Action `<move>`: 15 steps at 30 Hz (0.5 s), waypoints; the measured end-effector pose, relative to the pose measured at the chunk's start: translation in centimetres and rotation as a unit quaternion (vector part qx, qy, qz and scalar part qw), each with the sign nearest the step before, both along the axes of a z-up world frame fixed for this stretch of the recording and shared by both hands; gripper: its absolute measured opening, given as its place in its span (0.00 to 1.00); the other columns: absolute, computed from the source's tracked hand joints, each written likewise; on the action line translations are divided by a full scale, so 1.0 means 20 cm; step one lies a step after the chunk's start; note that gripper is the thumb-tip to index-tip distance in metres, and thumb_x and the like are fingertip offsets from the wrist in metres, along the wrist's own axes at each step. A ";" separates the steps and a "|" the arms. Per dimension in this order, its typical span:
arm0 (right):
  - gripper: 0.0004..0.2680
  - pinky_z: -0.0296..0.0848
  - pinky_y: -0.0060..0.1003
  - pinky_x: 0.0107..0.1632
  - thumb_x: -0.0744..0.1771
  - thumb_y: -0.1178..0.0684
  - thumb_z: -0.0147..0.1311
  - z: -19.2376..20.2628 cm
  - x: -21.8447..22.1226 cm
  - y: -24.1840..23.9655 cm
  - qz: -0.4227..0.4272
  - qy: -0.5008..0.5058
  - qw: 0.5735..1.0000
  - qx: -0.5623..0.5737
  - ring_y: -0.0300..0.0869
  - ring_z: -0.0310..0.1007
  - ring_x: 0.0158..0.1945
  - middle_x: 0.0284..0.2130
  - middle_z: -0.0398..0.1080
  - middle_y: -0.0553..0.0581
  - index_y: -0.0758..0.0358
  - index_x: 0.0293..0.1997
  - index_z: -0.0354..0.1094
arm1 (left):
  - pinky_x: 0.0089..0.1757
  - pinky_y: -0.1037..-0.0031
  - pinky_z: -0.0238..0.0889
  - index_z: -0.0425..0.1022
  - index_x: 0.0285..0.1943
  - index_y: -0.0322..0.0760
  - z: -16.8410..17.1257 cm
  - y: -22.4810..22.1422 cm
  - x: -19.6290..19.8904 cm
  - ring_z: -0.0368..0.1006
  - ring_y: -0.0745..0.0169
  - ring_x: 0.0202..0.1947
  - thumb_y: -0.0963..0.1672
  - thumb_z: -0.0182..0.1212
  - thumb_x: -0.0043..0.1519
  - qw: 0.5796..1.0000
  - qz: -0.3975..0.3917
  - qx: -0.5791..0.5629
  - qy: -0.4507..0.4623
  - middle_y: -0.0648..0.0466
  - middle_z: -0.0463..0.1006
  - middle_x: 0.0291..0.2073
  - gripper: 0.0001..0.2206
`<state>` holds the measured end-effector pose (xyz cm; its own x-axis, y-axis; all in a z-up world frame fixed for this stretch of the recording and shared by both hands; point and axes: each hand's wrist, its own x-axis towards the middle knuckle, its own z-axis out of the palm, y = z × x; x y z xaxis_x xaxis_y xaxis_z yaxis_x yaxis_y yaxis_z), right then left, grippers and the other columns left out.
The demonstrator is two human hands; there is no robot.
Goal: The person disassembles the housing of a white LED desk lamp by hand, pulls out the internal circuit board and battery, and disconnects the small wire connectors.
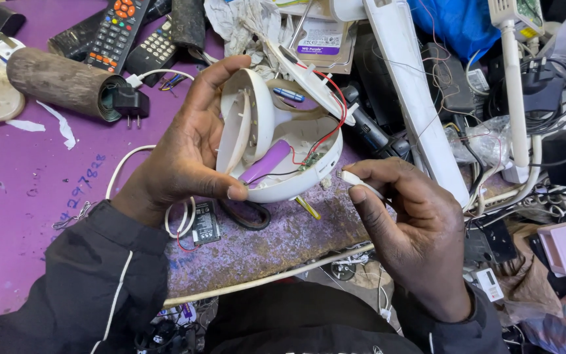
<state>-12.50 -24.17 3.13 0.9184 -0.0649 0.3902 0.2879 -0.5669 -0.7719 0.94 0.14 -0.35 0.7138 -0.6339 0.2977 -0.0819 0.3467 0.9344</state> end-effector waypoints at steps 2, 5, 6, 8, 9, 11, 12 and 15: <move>0.10 0.71 0.31 0.47 0.69 0.52 0.53 -0.01 0.00 0.00 0.003 0.001 1.000 -0.003 0.40 0.73 0.42 0.40 0.76 0.58 0.70 0.46 0.73 | 0.68 0.68 0.59 0.45 0.80 0.43 0.01 0.00 -0.01 0.60 0.56 0.73 0.49 0.79 0.42 1.000 0.002 0.001 -0.005 0.48 0.56 0.73 0.56; 0.10 0.70 0.31 0.47 0.70 0.50 0.52 -0.01 0.00 -0.01 0.003 0.008 1.000 -0.004 0.40 0.74 0.42 0.39 0.76 0.57 0.69 0.46 0.73 | 0.70 0.66 0.57 0.44 0.80 0.42 0.01 0.00 0.00 0.58 0.54 0.75 0.50 0.78 0.42 1.000 0.002 0.006 -0.018 0.47 0.55 0.74 0.56; 0.11 0.70 0.31 0.46 0.70 0.50 0.51 0.00 0.00 -0.01 0.004 0.015 1.000 -0.001 0.39 0.74 0.41 0.38 0.76 0.57 0.68 0.46 0.74 | 0.71 0.66 0.57 0.44 0.80 0.42 0.01 0.00 0.00 0.58 0.54 0.75 0.50 0.78 0.42 1.000 0.002 0.010 -0.026 0.47 0.55 0.74 0.56; 0.10 0.71 0.33 0.47 0.70 0.51 0.51 0.00 0.01 -0.01 0.009 -0.004 1.000 -0.020 0.42 0.75 0.42 0.39 0.76 0.58 0.69 0.45 0.73 | 0.71 0.68 0.55 0.44 0.80 0.40 -0.02 0.00 0.01 0.58 0.55 0.75 0.49 0.78 0.42 0.999 0.004 0.008 -0.036 0.48 0.54 0.74 0.56; 0.10 0.72 0.35 0.48 0.70 0.52 0.51 0.01 0.01 -0.01 0.014 -0.023 0.999 -0.040 0.44 0.77 0.43 0.39 0.77 0.60 0.70 0.45 0.73 | 0.72 0.71 0.53 0.44 0.80 0.38 -0.03 0.00 0.02 0.57 0.57 0.74 0.48 0.79 0.42 0.999 0.006 0.006 -0.047 0.49 0.54 0.73 0.56; 0.09 0.72 0.34 0.47 0.70 0.53 0.53 0.01 0.00 0.00 0.004 -0.028 0.999 -0.042 0.44 0.77 0.43 0.39 0.77 0.60 0.71 0.45 0.74 | 0.69 0.69 0.57 0.42 0.81 0.39 -0.04 0.00 0.02 0.58 0.57 0.73 0.47 0.79 0.42 1.000 0.001 -0.002 -0.029 0.49 0.53 0.74 0.57; 0.08 0.72 0.34 0.46 0.69 0.54 0.54 0.01 0.00 0.00 -0.007 -0.032 0.999 -0.044 0.44 0.77 0.42 0.39 0.77 0.60 0.71 0.45 0.74 | 0.66 0.68 0.62 0.41 0.82 0.40 -0.05 0.00 0.01 0.58 0.57 0.72 0.46 0.80 0.42 1.000 -0.005 -0.009 -0.011 0.50 0.53 0.74 0.59; 0.08 0.65 0.34 0.37 0.70 0.56 0.53 0.06 0.01 0.01 0.017 -0.045 0.995 -0.086 0.42 0.67 0.31 0.35 0.76 0.60 0.72 0.46 0.74 | 0.71 0.68 0.56 0.41 0.81 0.40 -0.04 0.00 0.01 0.57 0.56 0.74 0.46 0.80 0.42 0.999 0.001 0.007 -0.037 0.48 0.52 0.75 0.58</move>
